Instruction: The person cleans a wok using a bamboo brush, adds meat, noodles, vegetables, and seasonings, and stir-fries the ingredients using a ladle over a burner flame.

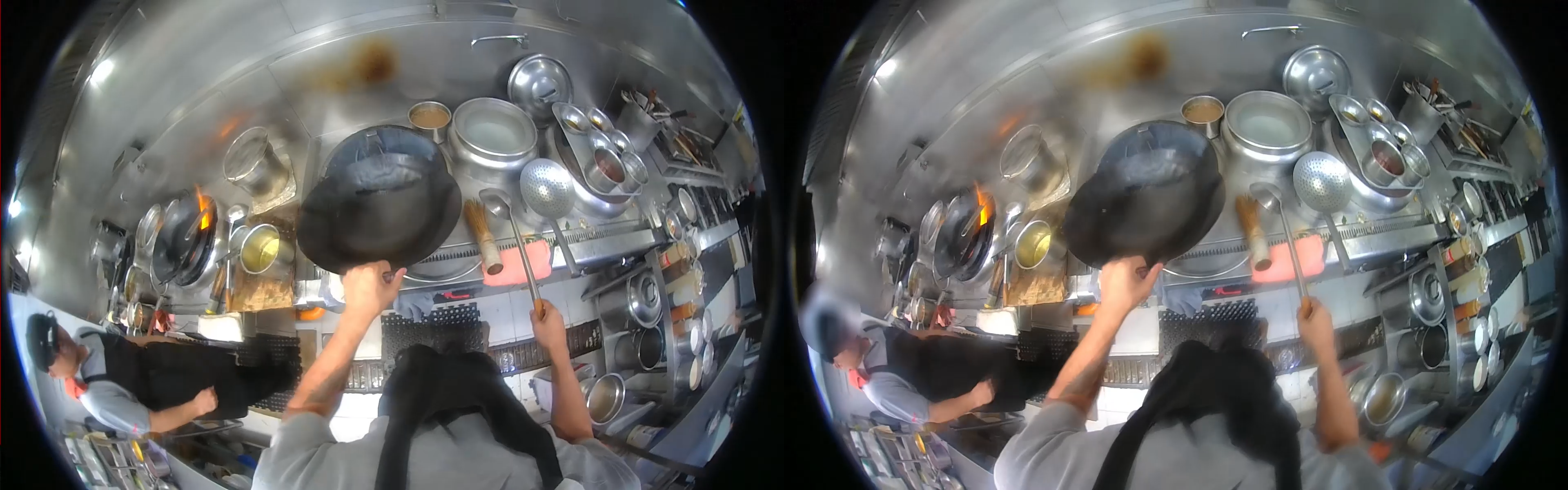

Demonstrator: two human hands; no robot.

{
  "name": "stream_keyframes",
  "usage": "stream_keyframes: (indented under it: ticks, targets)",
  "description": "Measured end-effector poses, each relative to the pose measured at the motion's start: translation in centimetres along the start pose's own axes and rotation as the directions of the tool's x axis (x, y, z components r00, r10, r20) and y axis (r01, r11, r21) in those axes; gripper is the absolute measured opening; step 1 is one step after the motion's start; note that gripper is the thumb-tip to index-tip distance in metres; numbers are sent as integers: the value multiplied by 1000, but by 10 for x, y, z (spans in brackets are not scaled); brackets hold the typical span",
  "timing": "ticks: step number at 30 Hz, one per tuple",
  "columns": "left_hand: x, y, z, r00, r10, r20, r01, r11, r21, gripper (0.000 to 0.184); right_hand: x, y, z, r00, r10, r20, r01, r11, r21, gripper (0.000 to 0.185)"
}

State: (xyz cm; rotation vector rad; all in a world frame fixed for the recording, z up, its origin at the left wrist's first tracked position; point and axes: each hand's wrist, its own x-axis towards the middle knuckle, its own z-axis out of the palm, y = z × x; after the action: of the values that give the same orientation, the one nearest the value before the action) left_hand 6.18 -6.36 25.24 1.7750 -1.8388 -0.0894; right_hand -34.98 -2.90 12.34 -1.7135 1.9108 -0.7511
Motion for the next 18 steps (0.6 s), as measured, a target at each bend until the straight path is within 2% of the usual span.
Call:
stream_keyframes:
  ticks: [2,4,6,8,9,10,11,12,13,14,15,16,17,18]
  targets:
    - [24,-1,-6,994,99,-46,-99,995,18,38,6,-14,1,999,-30,37,31,998,-52,23]
    - [53,-21,30,998,56,-22,-54,997,53,37,18,-3,31,996,65,66,-49,974,-219,33]
    - [71,-53,83,988,63,-139,-60,998,25,31,29,25,68,997,40,68,-23,971,-237,36]
    - [90,-98,134,987,84,-135,-84,996,7,31,33,41,89,996,-92,-12,82,935,-344,44]
    - [96,-102,135,987,61,-151,-62,998,2,31,32,28,86,983,-185,7,167,874,-457,54]
    - [104,-104,135,997,27,-67,-28,1000,-9,32,32,11,85,978,-208,20,193,864,-465,54]
    - [104,-105,137,1000,-12,23,12,1000,-17,32,24,-20,78,955,-294,-41,236,836,-496,51]
    - [101,-103,139,999,9,-46,-7,999,48,33,19,-41,80,922,-376,-96,276,809,-519,49]
    - [96,-101,139,994,33,-103,-19,992,126,35,19,-43,92,919,-388,-67,303,807,-507,49]
    - [84,-92,130,932,106,-346,-45,982,181,41,18,-43,109,952,-265,150,300,901,-314,45]
    - [71,-79,106,944,21,-330,-3,998,56,54,16,-45,134,907,-173,385,236,964,-123,42]
    - [52,-74,91,917,40,-396,-57,998,-32,51,6,-49,165,836,-186,516,244,969,-46,38]
    - [29,-76,87,929,88,-360,-133,986,-102,45,-3,-57,192,751,-200,629,240,971,23,36]
    - [-4,-78,86,949,93,-302,-145,977,-154,37,-10,-82,202,497,-159,853,191,979,71,48]
